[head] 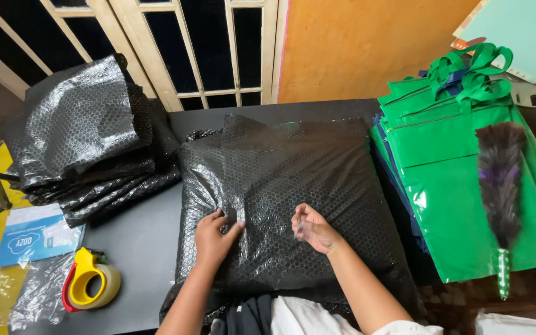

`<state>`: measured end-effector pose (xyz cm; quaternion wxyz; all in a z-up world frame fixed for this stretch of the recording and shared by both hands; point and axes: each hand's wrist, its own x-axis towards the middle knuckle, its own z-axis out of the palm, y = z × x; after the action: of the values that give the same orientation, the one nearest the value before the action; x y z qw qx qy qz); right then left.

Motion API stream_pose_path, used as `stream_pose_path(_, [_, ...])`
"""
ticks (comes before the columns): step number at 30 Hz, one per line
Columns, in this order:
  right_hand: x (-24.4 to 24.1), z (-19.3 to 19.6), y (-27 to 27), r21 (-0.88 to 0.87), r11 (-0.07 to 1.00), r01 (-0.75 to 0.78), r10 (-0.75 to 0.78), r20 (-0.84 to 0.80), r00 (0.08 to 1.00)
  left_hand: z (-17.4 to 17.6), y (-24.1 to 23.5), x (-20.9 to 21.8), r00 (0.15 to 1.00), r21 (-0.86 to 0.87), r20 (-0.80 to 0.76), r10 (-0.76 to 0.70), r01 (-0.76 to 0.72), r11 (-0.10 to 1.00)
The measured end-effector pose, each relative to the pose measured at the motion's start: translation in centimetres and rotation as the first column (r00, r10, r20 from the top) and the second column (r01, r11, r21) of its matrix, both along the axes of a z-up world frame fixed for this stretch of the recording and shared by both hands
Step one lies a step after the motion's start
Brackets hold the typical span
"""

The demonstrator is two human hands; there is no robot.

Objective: The person seals a black bubble mailer using a tape dispenser, then folds and tapes a green reusable bag into the mailer. The person repeatedly folds the mailer edges and secures them with tape.

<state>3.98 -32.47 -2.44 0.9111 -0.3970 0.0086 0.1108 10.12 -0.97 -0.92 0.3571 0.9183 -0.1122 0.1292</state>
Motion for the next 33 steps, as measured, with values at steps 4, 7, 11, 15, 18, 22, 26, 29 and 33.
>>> stream_pose_path(4, [0.0,0.3,0.0,-0.031,0.999,0.012,-0.012,-0.019,1.000,-1.5,-0.1,0.8,0.979,-0.060,-0.172,0.107,-0.118,0.991])
stream_pose_path(7, [0.7,0.2,0.4,-0.093,0.995,0.018,-0.021,-0.037,0.999,-1.0,0.4,0.4,0.970,-0.109,-0.229,0.076,-0.104,0.989])
stream_pose_path(11, [2.7,1.1,2.6,-0.270,0.959,0.083,-0.110,-0.085,0.990,-0.2,0.2,-0.1,0.972,-0.142,-0.225,0.065,-0.098,0.985])
stream_pose_path(15, [5.5,6.3,7.9,-0.410,0.904,0.120,-0.148,-0.037,0.988,-0.7,0.2,0.0,0.978,-0.160,-0.202,0.057,-0.090,0.983])
stream_pose_path(18, [9.0,5.5,11.7,-0.490,0.867,0.091,-0.121,-0.031,0.992,-2.2,0.3,0.4,0.982,-0.174,-0.177,0.068,-0.099,0.980])
stream_pose_path(22, [12.8,1.3,14.2,-0.613,0.787,0.063,-0.100,-0.026,0.995,-2.0,0.3,0.4,0.979,-0.181,-0.189,0.072,-0.106,0.978])
stream_pose_path(26, [13.5,1.2,15.1,-0.737,0.672,0.074,-0.124,-0.013,0.992,-1.7,0.2,0.3,0.983,-0.207,-0.168,0.069,-0.104,0.973])
stream_pose_path(29, [12.8,2.5,15.6,-0.830,0.551,0.079,-0.160,-0.012,0.987,-1.3,0.0,0.1,0.987,-0.221,-0.144,0.073,-0.104,0.970])
stream_pose_path(33, [12.6,2.9,16.3,-0.971,0.227,0.079,-0.204,0.032,0.979,-1.1,0.1,0.1,0.990,-0.224,-0.125,0.058,-0.085,0.971])
